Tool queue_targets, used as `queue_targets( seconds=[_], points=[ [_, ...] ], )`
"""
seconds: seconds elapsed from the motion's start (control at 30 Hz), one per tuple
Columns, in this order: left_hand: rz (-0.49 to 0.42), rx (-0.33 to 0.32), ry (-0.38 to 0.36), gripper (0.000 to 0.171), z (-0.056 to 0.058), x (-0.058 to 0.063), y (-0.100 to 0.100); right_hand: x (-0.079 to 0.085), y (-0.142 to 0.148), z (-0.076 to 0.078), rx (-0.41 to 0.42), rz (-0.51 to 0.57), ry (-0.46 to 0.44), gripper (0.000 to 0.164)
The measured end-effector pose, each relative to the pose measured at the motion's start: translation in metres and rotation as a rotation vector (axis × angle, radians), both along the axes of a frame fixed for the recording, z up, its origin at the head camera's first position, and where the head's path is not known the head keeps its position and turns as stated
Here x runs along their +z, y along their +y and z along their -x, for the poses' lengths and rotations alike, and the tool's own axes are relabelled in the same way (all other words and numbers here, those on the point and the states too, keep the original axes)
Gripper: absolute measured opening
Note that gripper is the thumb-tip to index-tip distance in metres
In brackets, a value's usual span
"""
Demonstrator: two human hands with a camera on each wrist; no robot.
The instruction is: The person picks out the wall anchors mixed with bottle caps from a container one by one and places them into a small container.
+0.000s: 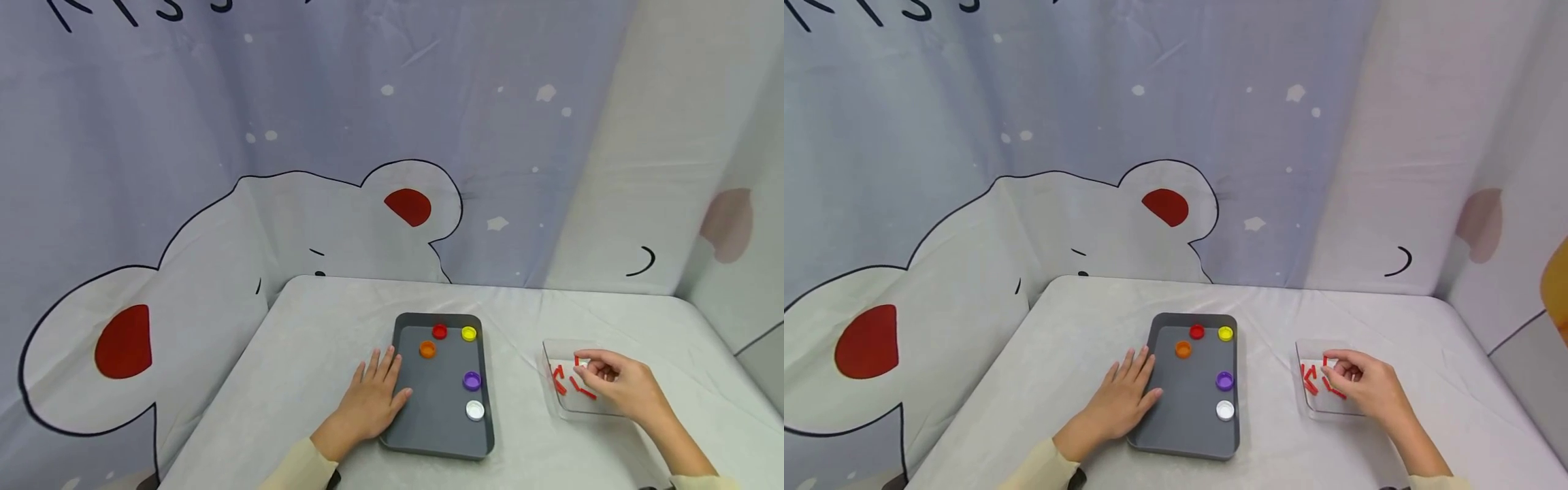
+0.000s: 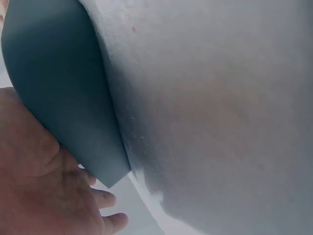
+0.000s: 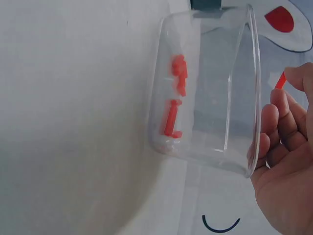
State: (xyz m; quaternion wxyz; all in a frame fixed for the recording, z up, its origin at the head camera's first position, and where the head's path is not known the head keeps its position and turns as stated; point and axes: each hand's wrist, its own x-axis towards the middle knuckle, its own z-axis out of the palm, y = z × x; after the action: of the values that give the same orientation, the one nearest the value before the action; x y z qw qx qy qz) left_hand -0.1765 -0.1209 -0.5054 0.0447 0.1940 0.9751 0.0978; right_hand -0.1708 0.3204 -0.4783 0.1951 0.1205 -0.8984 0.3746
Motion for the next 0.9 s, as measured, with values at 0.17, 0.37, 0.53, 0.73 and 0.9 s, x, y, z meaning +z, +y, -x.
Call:
queue_targets(
  seconds=[0.17, 0.37, 0.53, 0.73, 0.9],
  points=[
    [0.001, 0.001, -0.011, 0.069, 0.000, 0.000, 0.000, -0.003, 0.008, 0.007, -0.002, -0.027, -0.034, 0.019],
    [0.001, -0.011, -0.015, 0.067, -0.001, 0.003, 0.001, -0.005, 0.016, 0.010, -0.012, -0.048, -0.079, 0.023],
    [-0.027, -0.042, -0.005, 0.068, 0.000, 0.009, -0.001, -0.003, 0.019, 0.009, -0.017, -0.044, -0.092, 0.025],
    [-0.115, -0.068, 0.103, 0.066, 0.011, 0.018, -0.020, 0.002, 0.026, 0.002, -0.149, -0.050, -0.087, 0.025],
    [-0.169, -0.043, 0.214, 0.061, 0.024, 0.028, -0.049, 0.001, 0.047, 0.003, -0.167, -0.185, 0.028, 0.042]
  ],
)
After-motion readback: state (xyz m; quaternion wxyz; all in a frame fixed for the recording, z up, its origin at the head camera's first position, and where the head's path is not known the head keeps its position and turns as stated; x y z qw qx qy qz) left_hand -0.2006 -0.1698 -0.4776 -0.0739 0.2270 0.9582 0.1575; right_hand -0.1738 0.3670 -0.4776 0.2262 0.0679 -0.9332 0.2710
